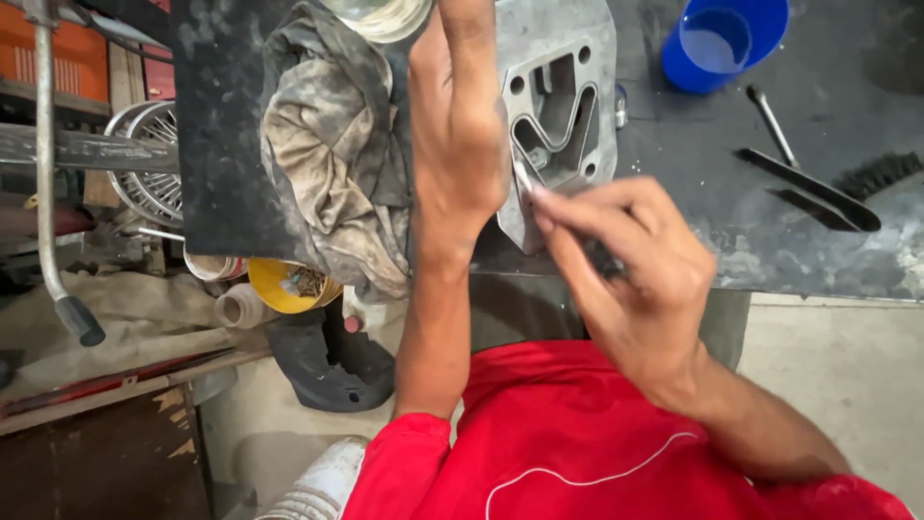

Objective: Cleaning the internal and external surfaces of a metal cylinder head using a cotton swab and cleaning solution.

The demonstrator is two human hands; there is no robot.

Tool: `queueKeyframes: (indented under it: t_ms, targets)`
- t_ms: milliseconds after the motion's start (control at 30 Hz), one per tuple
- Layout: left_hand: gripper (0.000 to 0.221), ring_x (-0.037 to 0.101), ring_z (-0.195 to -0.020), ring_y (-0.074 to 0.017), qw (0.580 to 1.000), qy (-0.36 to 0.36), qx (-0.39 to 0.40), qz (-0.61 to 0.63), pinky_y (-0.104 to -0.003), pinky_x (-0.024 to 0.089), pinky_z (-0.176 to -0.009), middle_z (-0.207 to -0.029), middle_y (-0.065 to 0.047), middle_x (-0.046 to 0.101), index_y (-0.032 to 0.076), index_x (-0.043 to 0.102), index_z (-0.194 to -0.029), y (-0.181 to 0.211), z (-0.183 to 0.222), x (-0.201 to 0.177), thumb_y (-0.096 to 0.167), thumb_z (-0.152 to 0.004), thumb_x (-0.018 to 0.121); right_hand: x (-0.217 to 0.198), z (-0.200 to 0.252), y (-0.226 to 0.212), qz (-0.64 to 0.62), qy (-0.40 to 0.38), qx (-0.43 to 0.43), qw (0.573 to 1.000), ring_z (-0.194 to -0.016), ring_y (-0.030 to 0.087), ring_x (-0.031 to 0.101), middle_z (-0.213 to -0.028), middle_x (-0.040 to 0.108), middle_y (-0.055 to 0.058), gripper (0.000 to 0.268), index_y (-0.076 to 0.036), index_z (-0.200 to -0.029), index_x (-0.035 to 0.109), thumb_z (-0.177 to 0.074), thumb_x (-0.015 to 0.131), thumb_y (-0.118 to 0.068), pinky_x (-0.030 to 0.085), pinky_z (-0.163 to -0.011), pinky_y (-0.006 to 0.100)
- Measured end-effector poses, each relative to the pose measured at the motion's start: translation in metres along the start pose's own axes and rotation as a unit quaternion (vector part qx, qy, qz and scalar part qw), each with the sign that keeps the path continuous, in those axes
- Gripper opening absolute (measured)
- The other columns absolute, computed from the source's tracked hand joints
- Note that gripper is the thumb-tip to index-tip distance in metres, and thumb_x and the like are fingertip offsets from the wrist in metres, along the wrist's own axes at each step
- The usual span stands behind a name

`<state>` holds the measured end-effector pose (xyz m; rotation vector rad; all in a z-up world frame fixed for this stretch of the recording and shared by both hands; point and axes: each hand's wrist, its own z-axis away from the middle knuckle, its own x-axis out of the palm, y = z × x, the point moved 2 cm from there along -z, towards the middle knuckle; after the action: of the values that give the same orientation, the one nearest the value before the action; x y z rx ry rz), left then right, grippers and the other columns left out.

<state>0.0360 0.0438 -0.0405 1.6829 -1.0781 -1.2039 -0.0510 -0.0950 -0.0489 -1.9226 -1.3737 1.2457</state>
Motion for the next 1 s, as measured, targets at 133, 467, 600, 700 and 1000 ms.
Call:
queueKeyframes:
  t_ms: [133, 467, 600, 700, 1000]
  targets:
    - [0.073, 0.041, -0.074, -0.0096, 0.998, -0.003, -0.064, -0.012, -0.031, 0.047, -0.087, -0.095, -0.002, 0.07, 0.019, 0.042, -0.162, 0.006, -0.001, -0.001, 0.059, -0.106, 0.017, 0.0, 0.006, 0.001, -0.004, -0.008, 0.027, 1.0, -0.086, 0.022, 0.065, -0.094, 0.069, 0.015, 0.019, 0.003, -0.115, 0.074, -0.098, 0.075, 0.012, 0.054, -0.081, 0.031]
    - [0.079, 0.036, -0.069, -0.0115, 0.997, -0.003, -0.068, -0.023, -0.034, 0.036, -0.073, -0.075, -0.001, 0.045, 0.013, 0.051, -0.154, 0.012, -0.003, -0.001, 0.061, -0.101, 0.016, 0.0, -0.002, 0.001, 0.013, -0.001, 0.022, 1.0, -0.086, 0.022, 0.066, -0.095, 0.069, 0.016, 0.02, 0.004, -0.114, 0.075, -0.097, 0.078, 0.013, 0.055, -0.079, 0.031]
    - [0.075, 0.041, -0.074, -0.0115, 0.998, -0.001, -0.051, -0.025, -0.033, 0.041, -0.078, -0.083, -0.001, 0.052, 0.013, 0.053, -0.15, 0.012, -0.004, -0.001, 0.059, -0.103, 0.017, -0.002, -0.003, 0.002, 0.01, -0.006, -0.003, 1.0, -0.088, 0.024, 0.065, -0.096, 0.068, 0.016, 0.021, 0.005, -0.118, 0.073, -0.099, 0.077, 0.013, 0.056, -0.081, 0.032]
    - [0.072, 0.058, -0.086, -0.0141, 0.999, -0.003, -0.041, -0.018, -0.032, 0.048, -0.089, -0.103, -0.005, 0.071, 0.014, 0.054, -0.145, 0.018, -0.005, -0.002, 0.058, -0.104, 0.016, -0.004, 0.003, 0.002, 0.015, -0.011, 0.012, 1.0, -0.087, 0.023, 0.065, -0.096, 0.068, 0.016, 0.021, 0.004, -0.116, 0.074, -0.097, 0.077, 0.013, 0.055, -0.081, 0.031]
    - [0.071, 0.059, -0.103, -0.0218, 1.0, -0.004, 0.019, 0.017, -0.034, 0.046, -0.097, -0.105, -0.007, 0.064, 0.006, 0.064, -0.12, 0.022, -0.006, 0.0, 0.057, -0.105, 0.016, -0.006, 0.003, 0.009, 0.015, -0.01, 0.001, 1.0, -0.087, 0.023, 0.064, -0.095, 0.068, 0.015, 0.021, 0.004, -0.118, 0.074, -0.099, 0.076, 0.012, 0.054, -0.078, 0.031]
